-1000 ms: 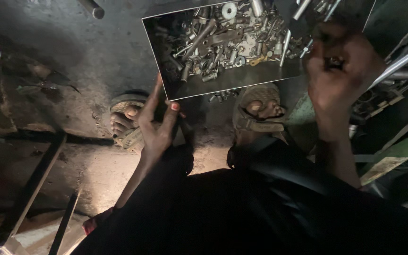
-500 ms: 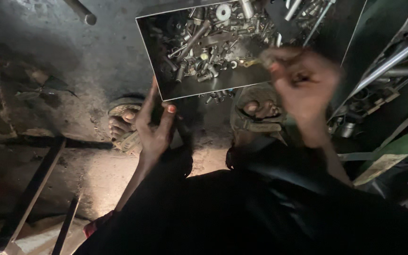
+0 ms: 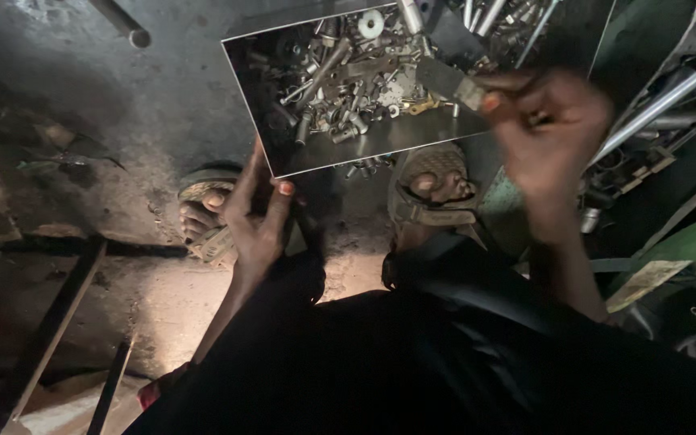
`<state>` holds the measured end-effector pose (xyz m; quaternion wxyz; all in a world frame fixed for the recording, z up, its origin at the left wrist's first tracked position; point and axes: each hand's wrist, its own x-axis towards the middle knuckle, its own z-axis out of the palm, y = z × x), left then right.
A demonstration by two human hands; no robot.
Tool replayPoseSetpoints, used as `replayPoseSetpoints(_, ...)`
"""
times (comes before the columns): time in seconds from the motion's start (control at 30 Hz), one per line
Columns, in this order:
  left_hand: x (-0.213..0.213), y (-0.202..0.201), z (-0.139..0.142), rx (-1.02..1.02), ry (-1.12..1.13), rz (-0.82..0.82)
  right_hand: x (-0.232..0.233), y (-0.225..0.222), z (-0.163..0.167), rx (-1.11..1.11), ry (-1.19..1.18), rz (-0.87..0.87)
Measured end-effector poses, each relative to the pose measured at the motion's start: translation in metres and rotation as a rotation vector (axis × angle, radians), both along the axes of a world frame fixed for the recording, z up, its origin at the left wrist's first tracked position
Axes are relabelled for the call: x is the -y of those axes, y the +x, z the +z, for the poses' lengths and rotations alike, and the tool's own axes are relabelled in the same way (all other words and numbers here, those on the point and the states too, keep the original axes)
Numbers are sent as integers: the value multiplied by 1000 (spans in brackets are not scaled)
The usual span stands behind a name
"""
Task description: The person sorts small metal parts from a rectangular tray, picking up individual pieces and placing them on the floor. The person then gathers the sorted parts from the floor and places them back into the tray.
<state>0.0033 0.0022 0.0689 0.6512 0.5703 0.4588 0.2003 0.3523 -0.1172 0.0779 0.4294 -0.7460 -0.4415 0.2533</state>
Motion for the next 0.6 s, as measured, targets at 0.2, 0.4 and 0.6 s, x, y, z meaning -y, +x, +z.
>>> replayPoseSetpoints(0.2,-1,2,8,-30,9,3,-14,8,8,-49,218,-170)
replayPoseSetpoints(0.4,-5,5,15,-76,-326,118,-21,0,6,-133,1,-138)
replayPoseSetpoints(0.6,-5,4,17,-86,-64,21,-13,-33,-1,-262,4,67)
